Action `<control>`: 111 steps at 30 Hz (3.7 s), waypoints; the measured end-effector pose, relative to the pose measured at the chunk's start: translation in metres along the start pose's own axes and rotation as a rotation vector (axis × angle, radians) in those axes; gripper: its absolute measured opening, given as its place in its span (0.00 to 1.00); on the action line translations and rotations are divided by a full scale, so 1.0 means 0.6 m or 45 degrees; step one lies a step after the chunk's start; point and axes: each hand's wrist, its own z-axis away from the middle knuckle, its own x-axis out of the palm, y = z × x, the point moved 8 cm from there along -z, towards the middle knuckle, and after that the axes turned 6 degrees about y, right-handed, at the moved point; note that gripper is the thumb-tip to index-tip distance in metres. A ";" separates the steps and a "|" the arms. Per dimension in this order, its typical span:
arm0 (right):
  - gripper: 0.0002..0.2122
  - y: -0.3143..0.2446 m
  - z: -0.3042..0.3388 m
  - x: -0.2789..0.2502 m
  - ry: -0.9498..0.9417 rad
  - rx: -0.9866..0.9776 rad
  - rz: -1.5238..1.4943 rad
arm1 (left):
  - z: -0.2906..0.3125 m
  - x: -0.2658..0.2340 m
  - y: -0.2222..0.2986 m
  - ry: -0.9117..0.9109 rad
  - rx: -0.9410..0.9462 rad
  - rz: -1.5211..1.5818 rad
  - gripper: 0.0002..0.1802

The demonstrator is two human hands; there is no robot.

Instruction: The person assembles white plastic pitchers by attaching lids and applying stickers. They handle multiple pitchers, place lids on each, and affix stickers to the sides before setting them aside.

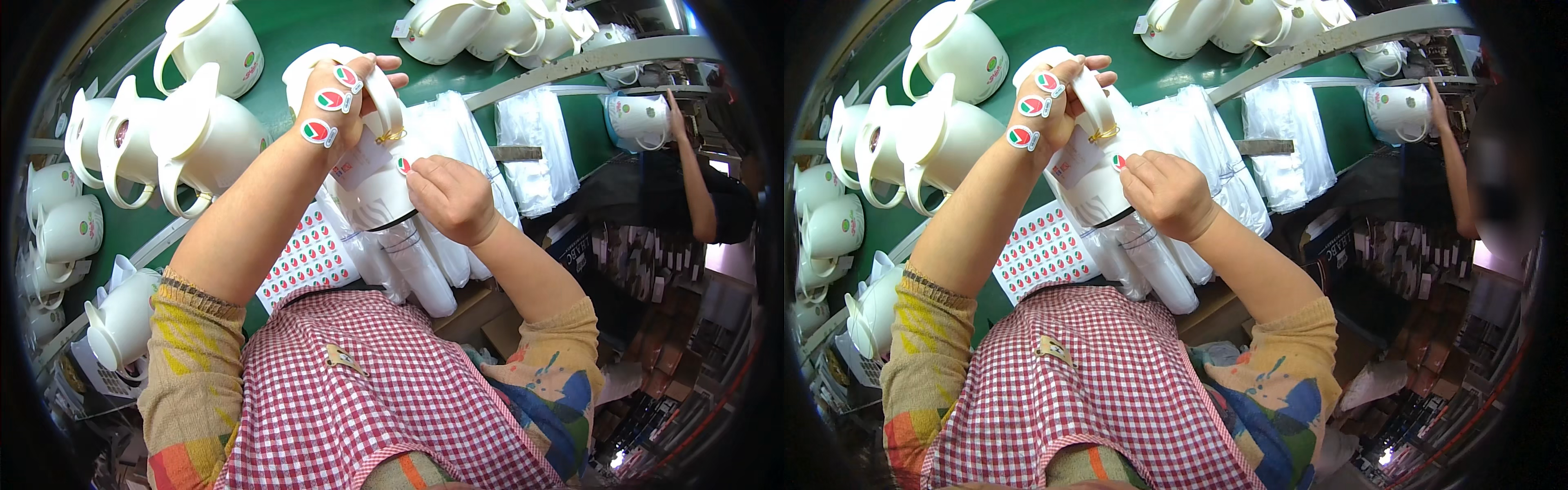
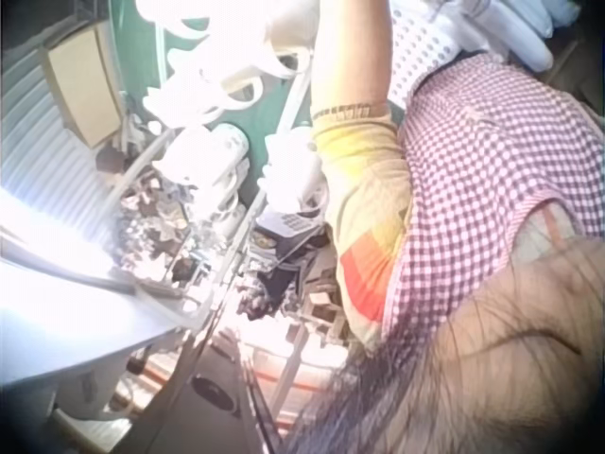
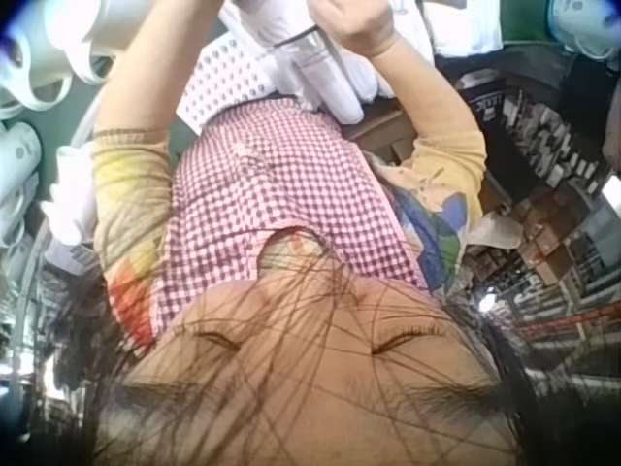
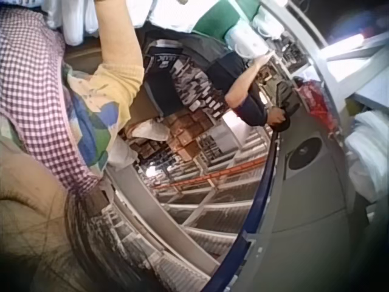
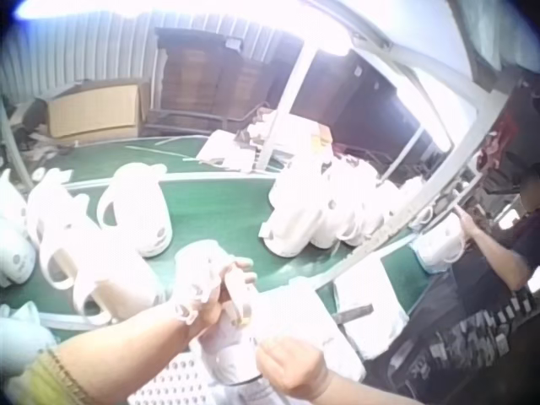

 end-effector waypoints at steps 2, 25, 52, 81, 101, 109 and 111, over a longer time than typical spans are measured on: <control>0.07 0.000 0.000 0.006 -0.056 0.000 0.019 | -0.004 -0.003 -0.002 -0.006 0.004 0.004 0.14; 0.07 0.097 0.230 0.014 0.123 1.332 -0.733 | -0.376 0.064 0.050 -0.117 0.663 -0.669 0.20; 0.10 0.066 -0.041 0.131 0.048 1.572 -1.716 | 0.016 -0.037 0.052 -0.078 0.716 -0.588 0.29; 0.05 -0.134 0.046 0.148 0.129 1.637 -1.798 | 0.169 -0.302 0.090 -0.140 0.037 -0.176 0.12; 0.08 -0.235 0.095 0.248 -0.441 2.136 -1.847 | 0.110 -0.330 0.018 0.364 -0.061 0.100 0.07; 0.09 -0.237 0.084 0.264 -0.465 2.190 -1.831 | 0.111 -0.342 0.017 0.424 -0.023 0.188 0.07; 0.10 -0.237 0.083 0.268 -0.483 2.191 -1.792 | 0.110 -0.341 0.015 0.403 -0.004 0.239 0.07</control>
